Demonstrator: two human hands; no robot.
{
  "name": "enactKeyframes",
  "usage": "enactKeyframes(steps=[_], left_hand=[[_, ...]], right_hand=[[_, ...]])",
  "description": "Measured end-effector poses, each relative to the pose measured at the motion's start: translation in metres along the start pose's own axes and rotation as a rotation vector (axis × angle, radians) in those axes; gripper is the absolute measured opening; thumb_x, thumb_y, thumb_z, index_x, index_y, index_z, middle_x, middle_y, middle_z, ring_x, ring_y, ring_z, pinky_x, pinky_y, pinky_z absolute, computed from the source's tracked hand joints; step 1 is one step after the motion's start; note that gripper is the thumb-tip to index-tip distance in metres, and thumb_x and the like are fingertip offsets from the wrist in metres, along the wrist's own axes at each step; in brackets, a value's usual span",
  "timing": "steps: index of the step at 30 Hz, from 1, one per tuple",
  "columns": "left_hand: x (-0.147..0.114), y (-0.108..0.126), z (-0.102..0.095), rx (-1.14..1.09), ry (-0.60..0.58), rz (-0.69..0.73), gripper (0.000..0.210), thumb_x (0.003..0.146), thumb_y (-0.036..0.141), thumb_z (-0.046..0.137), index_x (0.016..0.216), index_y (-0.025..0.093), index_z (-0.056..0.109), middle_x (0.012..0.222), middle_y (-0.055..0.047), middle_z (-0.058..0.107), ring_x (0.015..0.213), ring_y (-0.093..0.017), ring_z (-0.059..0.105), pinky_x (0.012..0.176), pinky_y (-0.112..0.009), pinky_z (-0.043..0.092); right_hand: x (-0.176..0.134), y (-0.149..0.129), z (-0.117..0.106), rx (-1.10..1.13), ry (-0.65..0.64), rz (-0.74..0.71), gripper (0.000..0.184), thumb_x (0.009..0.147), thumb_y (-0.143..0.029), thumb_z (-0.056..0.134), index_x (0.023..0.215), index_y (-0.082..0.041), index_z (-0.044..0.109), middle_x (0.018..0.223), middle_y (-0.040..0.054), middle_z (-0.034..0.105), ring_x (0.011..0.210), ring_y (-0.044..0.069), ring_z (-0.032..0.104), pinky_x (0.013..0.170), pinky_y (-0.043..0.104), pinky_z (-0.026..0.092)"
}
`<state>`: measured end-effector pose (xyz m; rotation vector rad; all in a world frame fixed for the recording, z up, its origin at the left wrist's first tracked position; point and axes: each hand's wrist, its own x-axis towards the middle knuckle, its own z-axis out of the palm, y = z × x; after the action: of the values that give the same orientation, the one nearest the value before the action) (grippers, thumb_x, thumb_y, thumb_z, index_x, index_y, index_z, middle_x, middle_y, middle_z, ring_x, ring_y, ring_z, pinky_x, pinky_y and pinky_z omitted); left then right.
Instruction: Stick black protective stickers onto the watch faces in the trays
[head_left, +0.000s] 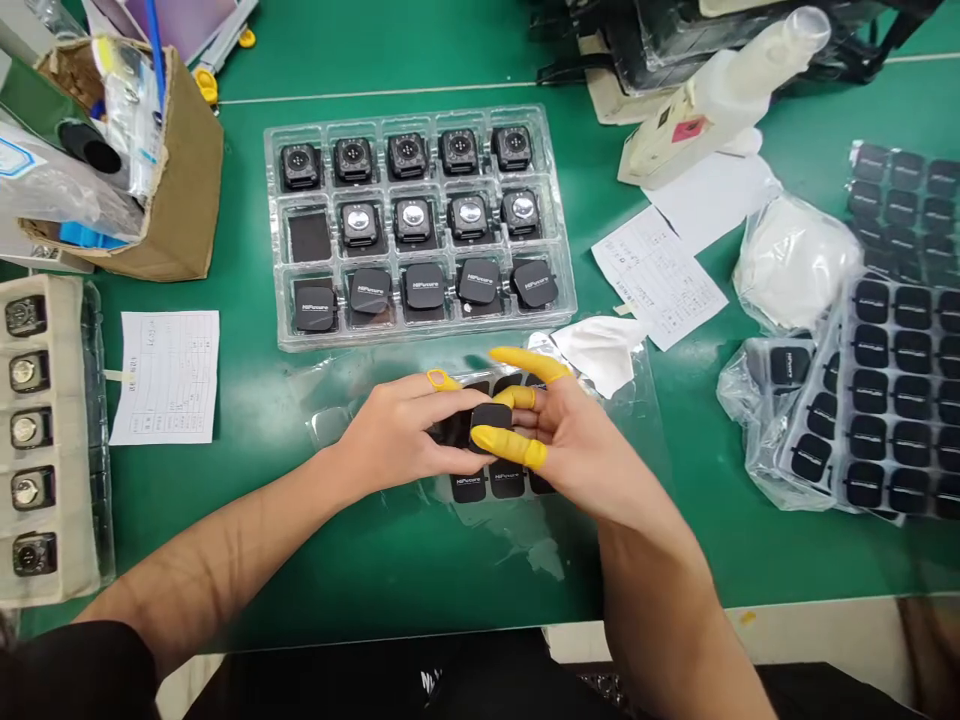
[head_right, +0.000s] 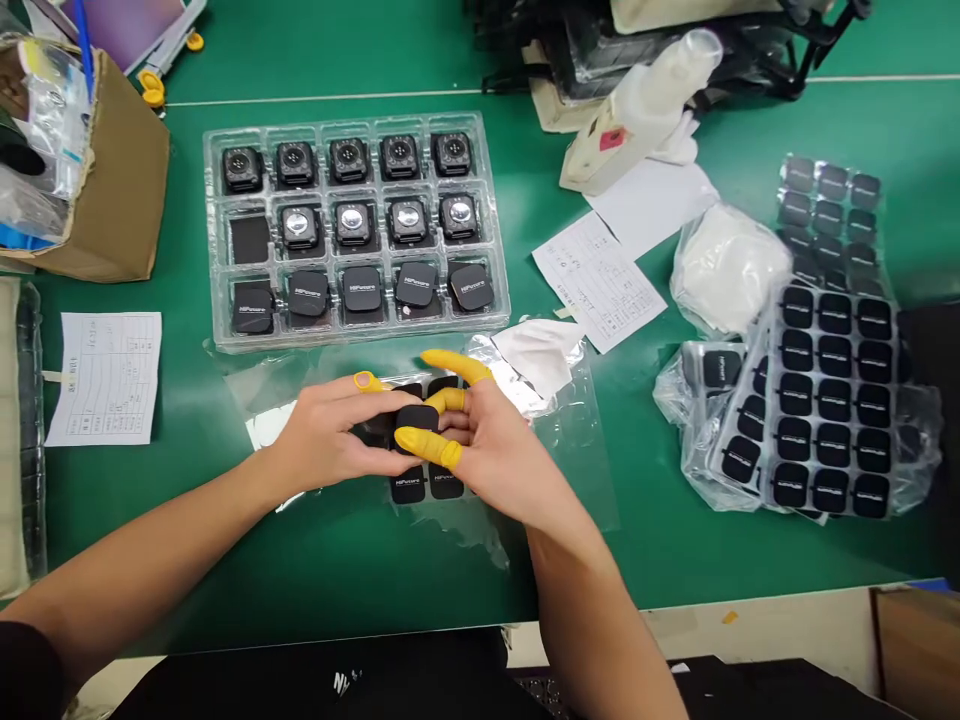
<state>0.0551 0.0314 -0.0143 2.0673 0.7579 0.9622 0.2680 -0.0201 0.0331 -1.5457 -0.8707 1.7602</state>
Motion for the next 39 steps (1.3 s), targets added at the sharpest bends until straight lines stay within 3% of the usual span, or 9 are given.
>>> enactKeyframes(steps=[3, 7, 9, 13, 17, 22, 31, 35, 39], left_hand=[[-0.002, -0.002, 0.001, -0.015, -0.021, -0.039, 0.041, 0.084, 0.044, 0.089, 0.116, 0.018, 0.081, 0.096, -0.006, 0.082, 0.081, -0.02, 0.077, 0.078, -0.03, 0.066], [-0.004, -0.004, 0.003, -0.013, -0.06, -0.105, 0.055, 0.084, 0.058, 0.088, 0.122, 0.019, 0.079, 0.103, -0.008, 0.083, 0.091, -0.024, 0.08, 0.086, -0.035, 0.068], [-0.004, -0.005, 0.004, 0.012, -0.074, -0.111, 0.048, 0.087, 0.05, 0.088, 0.122, 0.019, 0.079, 0.105, -0.008, 0.083, 0.095, -0.026, 0.081, 0.089, -0.038, 0.069], [-0.005, -0.005, 0.007, 0.042, -0.079, -0.126, 0.037, 0.086, 0.041, 0.088, 0.118, 0.025, 0.079, 0.1, -0.006, 0.082, 0.091, -0.027, 0.082, 0.085, -0.04, 0.071], [-0.006, -0.007, 0.008, 0.039, -0.095, -0.089, 0.034, 0.09, 0.041, 0.083, 0.118, 0.021, 0.079, 0.096, -0.008, 0.08, 0.089, -0.029, 0.082, 0.079, -0.042, 0.072], [-0.008, -0.01, 0.012, 0.055, -0.089, -0.097, 0.036, 0.092, 0.046, 0.08, 0.119, 0.023, 0.079, 0.096, -0.008, 0.08, 0.09, -0.028, 0.082, 0.08, -0.041, 0.073], [-0.005, -0.008, 0.007, 0.05, -0.158, -0.148, 0.031, 0.092, 0.043, 0.081, 0.119, 0.027, 0.078, 0.099, -0.008, 0.081, 0.093, -0.028, 0.082, 0.083, -0.042, 0.074], [-0.004, -0.004, 0.004, 0.078, -0.096, -0.12, 0.03, 0.093, 0.039, 0.08, 0.119, 0.025, 0.079, 0.097, -0.007, 0.08, 0.09, -0.026, 0.082, 0.083, -0.038, 0.073], [-0.002, 0.0, 0.001, 0.071, -0.027, -0.109, 0.027, 0.091, 0.033, 0.083, 0.116, 0.023, 0.081, 0.099, -0.005, 0.082, 0.089, -0.023, 0.082, 0.086, -0.033, 0.072]], right_hand=[[-0.002, -0.005, 0.0, -0.083, 0.114, -0.057, 0.065, 0.074, -0.049, 0.095, 0.129, -0.032, 0.066, 0.09, -0.0006, 0.075, 0.077, 0.017, 0.071, 0.069, 0.031, 0.062], [0.023, -0.033, 0.012, -0.11, 0.278, -0.287, 0.039, 0.079, -0.051, 0.091, 0.107, -0.029, 0.074, 0.092, 0.0018, 0.076, 0.079, 0.019, 0.072, 0.065, 0.032, 0.063], [0.056, -0.056, 0.037, -0.197, 0.256, -0.409, 0.029, 0.083, -0.044, 0.088, 0.104, -0.029, 0.076, 0.099, 0.0039, 0.077, 0.09, 0.022, 0.074, 0.073, 0.037, 0.066], [0.142, -0.099, 0.101, -0.522, 0.063, -0.602, 0.017, 0.09, -0.026, 0.078, 0.107, -0.023, 0.076, 0.106, 0.0047, 0.076, 0.095, 0.023, 0.073, 0.089, 0.044, 0.065], [0.192, -0.116, 0.117, -0.922, 0.191, -0.721, 0.021, 0.095, -0.025, 0.072, 0.112, -0.014, 0.077, 0.124, 0.0089, 0.065, 0.122, 0.03, 0.068, 0.113, 0.053, 0.051], [0.184, -0.105, 0.091, -1.094, 0.457, -0.634, 0.032, 0.092, -0.033, 0.08, 0.116, -0.012, 0.075, 0.129, 0.0196, 0.057, 0.118, 0.044, 0.069, 0.106, 0.07, 0.051], [0.18, -0.098, 0.088, -1.096, 0.42, -0.645, 0.031, 0.082, -0.038, 0.091, 0.093, -0.014, 0.075, 0.12, 0.0192, 0.062, 0.101, 0.037, 0.071, 0.101, 0.064, 0.056], [0.177, -0.106, 0.084, -0.875, 0.354, -0.589, 0.039, 0.068, -0.04, 0.1, 0.085, -0.019, 0.073, 0.106, 0.0124, 0.071, 0.097, 0.032, 0.072, 0.095, 0.056, 0.061], [0.135, -0.097, 0.071, -0.35, 0.166, -0.505, 0.046, 0.065, -0.047, 0.1, 0.09, -0.021, 0.071, 0.094, 0.0064, 0.077, 0.082, 0.024, 0.075, 0.081, 0.046, 0.067]])
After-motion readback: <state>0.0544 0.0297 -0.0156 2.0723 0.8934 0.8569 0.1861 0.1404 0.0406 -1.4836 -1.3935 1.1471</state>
